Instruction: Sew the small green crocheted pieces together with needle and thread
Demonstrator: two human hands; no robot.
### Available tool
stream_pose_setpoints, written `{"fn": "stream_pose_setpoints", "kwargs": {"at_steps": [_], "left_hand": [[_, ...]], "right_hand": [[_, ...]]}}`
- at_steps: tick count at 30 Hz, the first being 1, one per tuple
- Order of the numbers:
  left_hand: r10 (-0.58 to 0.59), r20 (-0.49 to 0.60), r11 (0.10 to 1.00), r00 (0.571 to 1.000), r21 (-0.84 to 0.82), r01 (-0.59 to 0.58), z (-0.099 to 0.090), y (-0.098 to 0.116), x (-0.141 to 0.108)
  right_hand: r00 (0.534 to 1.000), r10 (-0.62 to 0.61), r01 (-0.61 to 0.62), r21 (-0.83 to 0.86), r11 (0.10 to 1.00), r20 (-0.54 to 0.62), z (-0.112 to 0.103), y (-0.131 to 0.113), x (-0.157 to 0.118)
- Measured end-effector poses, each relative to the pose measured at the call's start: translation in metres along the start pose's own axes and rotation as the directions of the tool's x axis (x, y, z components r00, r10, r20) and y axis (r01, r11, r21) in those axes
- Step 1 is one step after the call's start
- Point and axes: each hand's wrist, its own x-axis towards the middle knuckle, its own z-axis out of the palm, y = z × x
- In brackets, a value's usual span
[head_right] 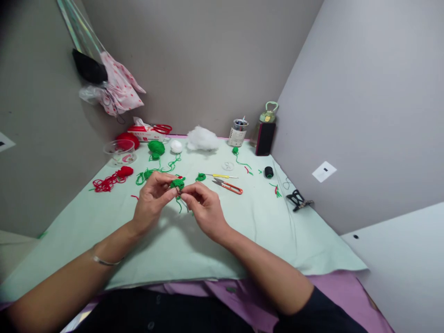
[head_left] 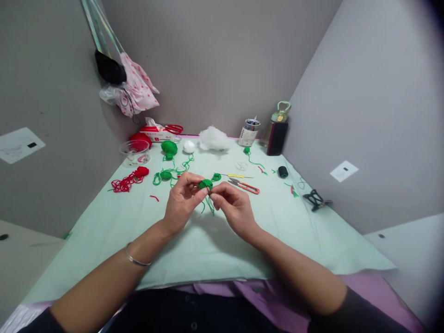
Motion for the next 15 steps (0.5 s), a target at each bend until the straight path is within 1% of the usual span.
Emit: {"fn": "stream_pose_setpoints", "kwargs": {"at_steps": [5, 10, 15], "left_hand": [[0.02, 0.007, 1.0, 1.0, 0.004, -0.02, 0.001, 0.002, 0.0], [-0.03, 0.006, 1.0, 1.0, 0.005, 0.03, 0.001, 0.007, 0.0], [-0.041, 0.006, 0.999, 0.999, 0.037, 0.04, 0.0, 0.01, 0.002]], "right_hand": [[1.0, 0.02, -0.02, -0.007, 1.0, -0.005, -0.001, -0.004, 0.001], [0.996, 0.085, -0.086, 0.038, 0.996, 0.033, -0.002, -0.002, 0.004], [0.989, 0.126, -0.13, 0.035, 0.991, 0.082, -0.005, -0.001, 0.006]]}}
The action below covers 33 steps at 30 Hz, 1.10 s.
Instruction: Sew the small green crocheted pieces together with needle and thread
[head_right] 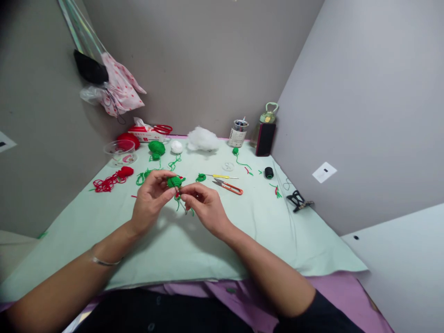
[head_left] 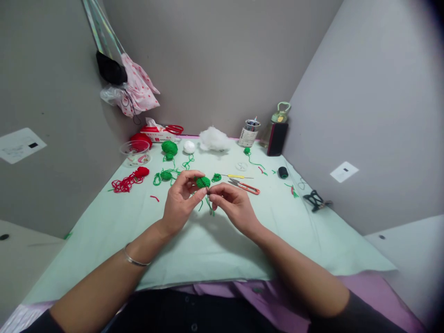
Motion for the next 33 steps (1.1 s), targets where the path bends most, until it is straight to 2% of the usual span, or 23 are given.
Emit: {"fn": "stream_pose_setpoints", "kwargs": {"at_steps": [10, 18, 33], "left_hand": [[0.006, -0.003, 1.0, 1.0, -0.01, -0.006, -0.002, 0.0, 0.001], [0.006, -0.028, 1.0, 1.0, -0.013, -0.006, -0.005, -0.003, 0.002], [-0.027, 0.012, 0.998, 1.0, -0.064, 0.028, -0.007, -0.006, 0.001]], "right_hand": [[0.986, -0.154, 0.161, -0.156, 0.974, 0.06, -0.002, -0.005, -0.006], [0.981, -0.175, 0.189, -0.193, 0.963, 0.089, -0.004, -0.007, -0.006], [0.974, -0.221, 0.224, -0.231, 0.947, 0.041, -0.01, 0.002, -0.002]]}}
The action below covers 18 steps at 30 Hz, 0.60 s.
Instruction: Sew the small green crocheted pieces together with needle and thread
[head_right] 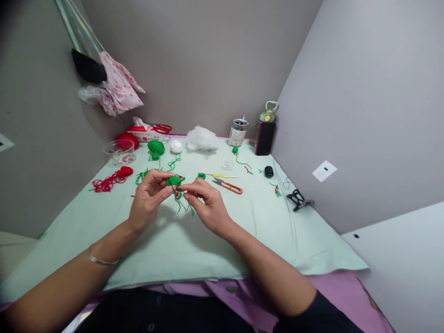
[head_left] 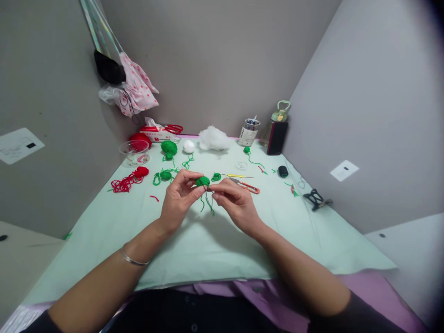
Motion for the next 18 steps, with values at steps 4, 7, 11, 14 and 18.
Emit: {"fn": "stream_pose_setpoints", "kwargs": {"at_steps": [4, 7, 11, 14, 18], "left_hand": [[-0.007, -0.001, 1.0, 1.0, -0.008, 0.007, 0.0021, 0.0002, -0.0005], [-0.002, 0.004, 1.0, 1.0, -0.007, 0.002, 0.0049, 0.001, -0.0005], [0.001, 0.01, 1.0, 1.0, 0.028, -0.002, 0.0078, 0.002, -0.0012], [-0.007, 0.014, 0.998, 1.0, 0.065, 0.006, 0.0071, 0.0005, -0.0017], [-0.015, 0.05, 0.992, 0.999, 0.125, 0.009, 0.0034, -0.0071, -0.0011]], "right_hand": [[0.999, 0.018, -0.018, 0.0, 1.0, -0.032, 0.0022, 0.0009, 0.0006], [0.997, 0.057, -0.055, 0.037, 0.998, -0.054, 0.0045, -0.0007, 0.0014], [0.985, 0.151, -0.139, 0.137, 0.981, -0.081, 0.0075, -0.0034, 0.0027], [0.973, 0.222, -0.203, 0.222, 0.954, -0.065, 0.0076, -0.0035, 0.0046], [0.948, 0.319, -0.299, 0.366, 0.881, 0.006, 0.0026, -0.0015, 0.0081]]}}
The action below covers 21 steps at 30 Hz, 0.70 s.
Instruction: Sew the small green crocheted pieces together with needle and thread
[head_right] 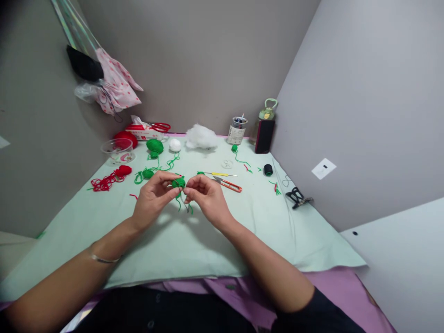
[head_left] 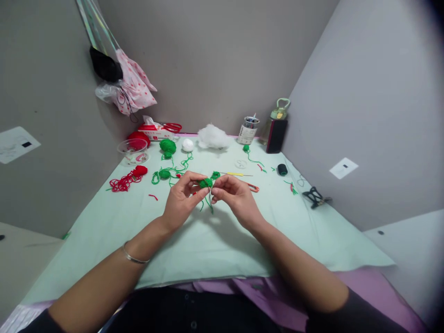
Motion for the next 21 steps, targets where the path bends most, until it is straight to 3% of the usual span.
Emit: {"fn": "stream_pose_setpoints", "kwargs": {"at_steps": [2, 4, 8, 10, 18, 21], "left_hand": [[-0.013, 0.034, 1.0, 0.999, 0.024, 0.012, -0.001, -0.005, 0.001], [-0.034, 0.052, 0.998, 0.998, 0.057, 0.031, -0.002, -0.009, 0.002], [-0.058, 0.072, 0.991, 0.996, 0.125, 0.049, -0.004, -0.012, 0.003], [-0.056, 0.09, 0.987, 0.994, 0.157, 0.041, -0.005, -0.012, 0.003], [-0.033, 0.202, 0.933, 0.979, 0.357, -0.042, -0.007, -0.011, 0.003], [-0.036, 0.26, 0.929, 0.965, 0.365, -0.064, -0.006, -0.011, 0.003]], "right_hand": [[0.998, 0.058, -0.059, 0.026, 0.998, 0.035, -0.004, -0.001, 0.001], [0.995, 0.075, -0.072, -0.063, 0.995, 0.057, -0.008, -0.001, 0.002], [0.993, -0.113, 0.11, -0.414, 0.904, 0.017, -0.014, -0.002, 0.002], [0.979, -0.202, 0.192, -0.491, 0.85, 0.032, -0.016, -0.002, 0.002], [0.982, -0.179, 0.183, -0.532, 0.827, 0.06, -0.015, -0.005, 0.002], [0.97, -0.24, 0.198, -0.45, 0.871, -0.036, -0.019, -0.014, 0.004]]}}
